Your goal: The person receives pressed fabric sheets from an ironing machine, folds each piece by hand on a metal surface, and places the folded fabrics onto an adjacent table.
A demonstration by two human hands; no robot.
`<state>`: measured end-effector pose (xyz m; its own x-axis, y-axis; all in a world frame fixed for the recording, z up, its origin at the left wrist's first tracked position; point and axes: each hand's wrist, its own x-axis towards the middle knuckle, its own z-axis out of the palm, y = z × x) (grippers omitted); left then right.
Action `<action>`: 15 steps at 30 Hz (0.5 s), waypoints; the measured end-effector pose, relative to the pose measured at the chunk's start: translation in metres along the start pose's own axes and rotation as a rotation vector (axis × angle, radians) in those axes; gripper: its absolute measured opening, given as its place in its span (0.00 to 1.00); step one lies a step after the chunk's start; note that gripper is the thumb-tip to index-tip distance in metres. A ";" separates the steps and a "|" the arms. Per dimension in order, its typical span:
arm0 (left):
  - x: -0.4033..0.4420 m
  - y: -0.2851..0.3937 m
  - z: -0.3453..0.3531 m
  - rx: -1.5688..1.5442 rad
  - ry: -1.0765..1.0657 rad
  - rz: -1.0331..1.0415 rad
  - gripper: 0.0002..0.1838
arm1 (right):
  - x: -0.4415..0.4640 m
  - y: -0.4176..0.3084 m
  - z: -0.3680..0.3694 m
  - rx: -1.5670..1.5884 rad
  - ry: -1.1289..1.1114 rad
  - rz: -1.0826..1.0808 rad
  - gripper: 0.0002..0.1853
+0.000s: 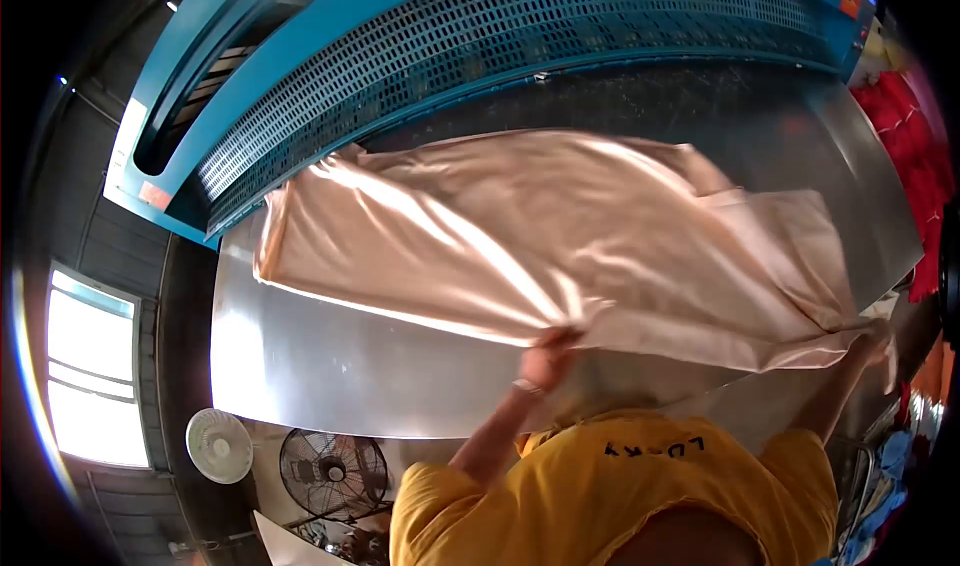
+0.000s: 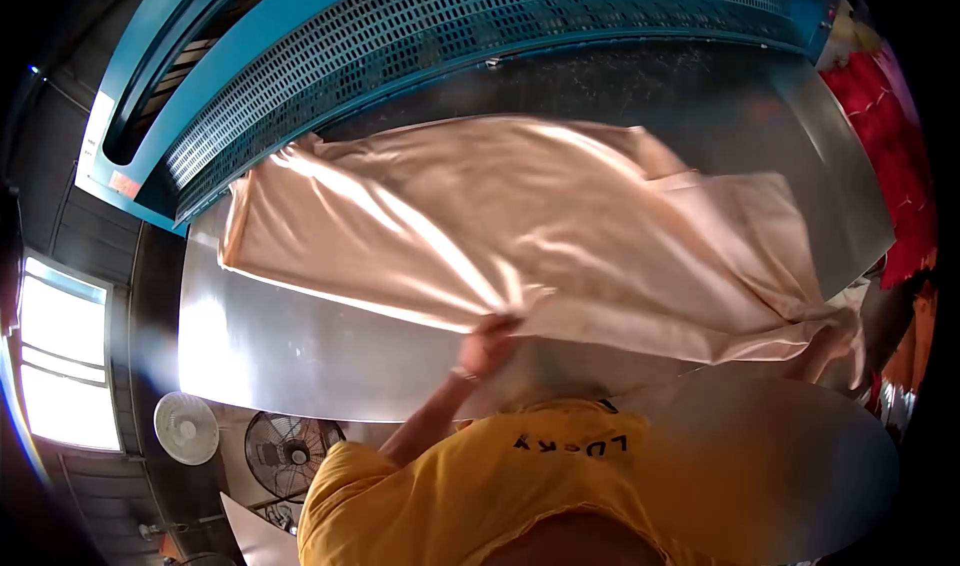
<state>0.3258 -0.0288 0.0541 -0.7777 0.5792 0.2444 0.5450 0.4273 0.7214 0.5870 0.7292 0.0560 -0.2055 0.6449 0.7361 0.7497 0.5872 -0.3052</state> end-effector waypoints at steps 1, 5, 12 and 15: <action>0.020 0.015 0.030 -0.105 -0.069 0.057 0.15 | 0.018 -0.032 0.001 0.012 -0.021 -0.038 0.20; 0.093 0.090 0.085 -0.427 -0.337 0.212 0.27 | -0.042 -0.325 -0.050 0.702 -0.433 -0.107 0.19; 0.139 -0.035 -0.062 -0.674 0.861 -0.225 0.12 | -0.222 -0.586 -0.207 1.237 -0.936 -1.003 0.17; 0.041 -0.116 -0.193 -0.559 0.986 -0.421 0.16 | -0.253 -0.579 -0.183 1.094 -0.930 -0.793 0.18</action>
<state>0.1700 -0.1881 0.1053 -0.8992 -0.4155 0.1370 0.1706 -0.0447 0.9843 0.3195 0.1363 0.1568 -0.8869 -0.1504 0.4367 -0.4135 0.6801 -0.6054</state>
